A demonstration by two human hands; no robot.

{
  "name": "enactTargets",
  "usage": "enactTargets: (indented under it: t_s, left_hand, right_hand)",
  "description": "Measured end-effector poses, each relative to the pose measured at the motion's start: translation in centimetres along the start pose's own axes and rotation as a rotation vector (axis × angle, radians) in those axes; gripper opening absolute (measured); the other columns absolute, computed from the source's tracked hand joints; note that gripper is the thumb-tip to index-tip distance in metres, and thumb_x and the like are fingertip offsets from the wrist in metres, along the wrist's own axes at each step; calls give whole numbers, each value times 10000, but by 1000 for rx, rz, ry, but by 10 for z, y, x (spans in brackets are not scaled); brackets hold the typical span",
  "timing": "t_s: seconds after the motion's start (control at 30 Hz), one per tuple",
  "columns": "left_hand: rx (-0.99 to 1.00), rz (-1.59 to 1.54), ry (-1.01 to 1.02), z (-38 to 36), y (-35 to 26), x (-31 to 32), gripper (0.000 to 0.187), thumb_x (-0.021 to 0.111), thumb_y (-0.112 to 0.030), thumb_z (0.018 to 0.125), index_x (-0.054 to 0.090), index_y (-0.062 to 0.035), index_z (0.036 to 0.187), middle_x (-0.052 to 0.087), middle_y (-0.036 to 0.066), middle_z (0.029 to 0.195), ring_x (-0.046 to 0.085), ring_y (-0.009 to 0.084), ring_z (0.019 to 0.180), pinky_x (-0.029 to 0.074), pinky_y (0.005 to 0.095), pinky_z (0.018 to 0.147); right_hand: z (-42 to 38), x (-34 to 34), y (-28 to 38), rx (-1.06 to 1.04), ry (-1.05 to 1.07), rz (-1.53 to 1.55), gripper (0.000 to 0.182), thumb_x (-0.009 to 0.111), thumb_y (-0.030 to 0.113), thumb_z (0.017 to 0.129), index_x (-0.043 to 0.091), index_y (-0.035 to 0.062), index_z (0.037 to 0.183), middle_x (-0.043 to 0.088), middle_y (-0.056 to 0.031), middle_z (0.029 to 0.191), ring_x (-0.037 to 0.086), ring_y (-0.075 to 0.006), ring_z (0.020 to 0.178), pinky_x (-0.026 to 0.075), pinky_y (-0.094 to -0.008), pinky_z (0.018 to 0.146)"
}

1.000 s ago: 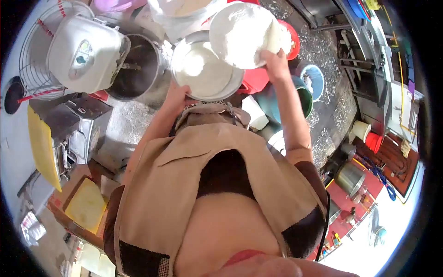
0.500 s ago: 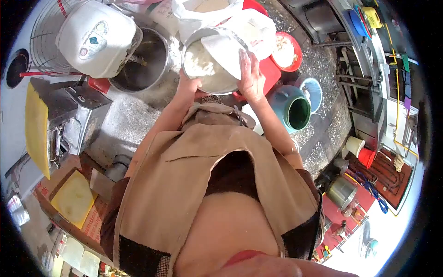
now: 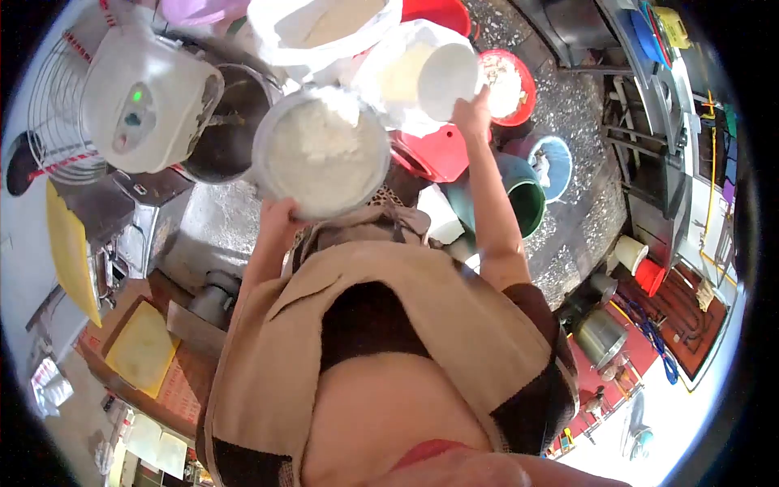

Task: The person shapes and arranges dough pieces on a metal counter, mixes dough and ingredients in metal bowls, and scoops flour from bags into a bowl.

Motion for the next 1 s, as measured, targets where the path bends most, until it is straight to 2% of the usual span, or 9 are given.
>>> enactTargets:
  t_s: [0.1,0.23,0.37,0.43,0.5,0.63,0.83,0.97,1.0]
  left_hand:
    - [-68,-98,-166,-29,-15,2,525,438,5,681,340,33,1196,469,166,1099,532,299,941,536,404,638]
    - [-167,-67,-357,-46,-3,-22,517,434,1,683,347,27,1192,488,161,1088,542,289,929,536,398,649]
    - [-123,-123,-404,-52,-1,-18,519,442,1,678,349,16,1189,495,153,1075,546,287,916,539,393,652]
    - [-252,-121,-527,-59,1,-14,500,456,6,672,373,18,1165,506,144,1051,552,281,899,540,378,656]
    - [-245,-121,-604,-62,8,-18,486,465,9,669,390,17,1149,511,140,1039,554,277,892,540,378,657]
    - [-277,-195,-692,-61,-5,4,452,482,20,660,414,10,1106,511,133,1036,557,272,881,538,390,668]
    - [-244,-252,-608,-55,-5,3,436,478,33,657,429,-2,1088,520,118,1031,560,264,883,535,382,669]
    - [-208,-208,-451,-49,-6,3,461,451,35,672,417,-6,1130,522,117,1044,563,263,883,529,374,653]
    - [-203,-197,-434,-49,-6,3,461,451,35,672,417,-6,1130,522,117,1044,563,263,883,529,374,653]
  right_hand:
    - [65,83,-44,59,146,-300,607,502,125,691,300,23,1254,519,-249,1082,526,-347,1014,414,-379,870]
    - [94,150,-11,-22,303,-643,485,454,149,801,328,45,1258,535,-208,1088,544,-306,999,432,-398,831]
    - [138,220,-85,-90,365,-681,478,464,136,795,340,39,1247,528,-191,1081,545,-299,988,448,-399,817]
    - [143,250,-134,-88,367,-584,474,469,129,792,346,36,1241,525,-182,1077,545,-295,982,456,-400,809]
    - [134,267,-171,-49,379,-445,471,474,123,790,352,34,1235,522,-174,1074,546,-292,976,464,-400,802]
    - [116,284,-191,140,474,-99,463,484,110,784,364,28,1224,516,-157,1067,547,-285,965,480,-402,787]
    - [94,286,-155,627,607,571,453,499,91,775,382,20,1207,506,-132,1057,548,-275,947,504,-404,765]
    - [85,256,-122,637,593,699,446,509,78,769,395,15,1196,500,-115,1050,549,-268,936,520,-405,750]
    - [86,243,-113,597,583,731,483,508,22,737,374,-1,1199,495,-144,1042,557,-288,913,547,-417,710]
Point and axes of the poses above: each hand's wrist, its own z-axis towards the middle knuckle, its own x-axis out of the palm, y = z × x, the point moved 6 cm from there along z, towards the middle knuckle
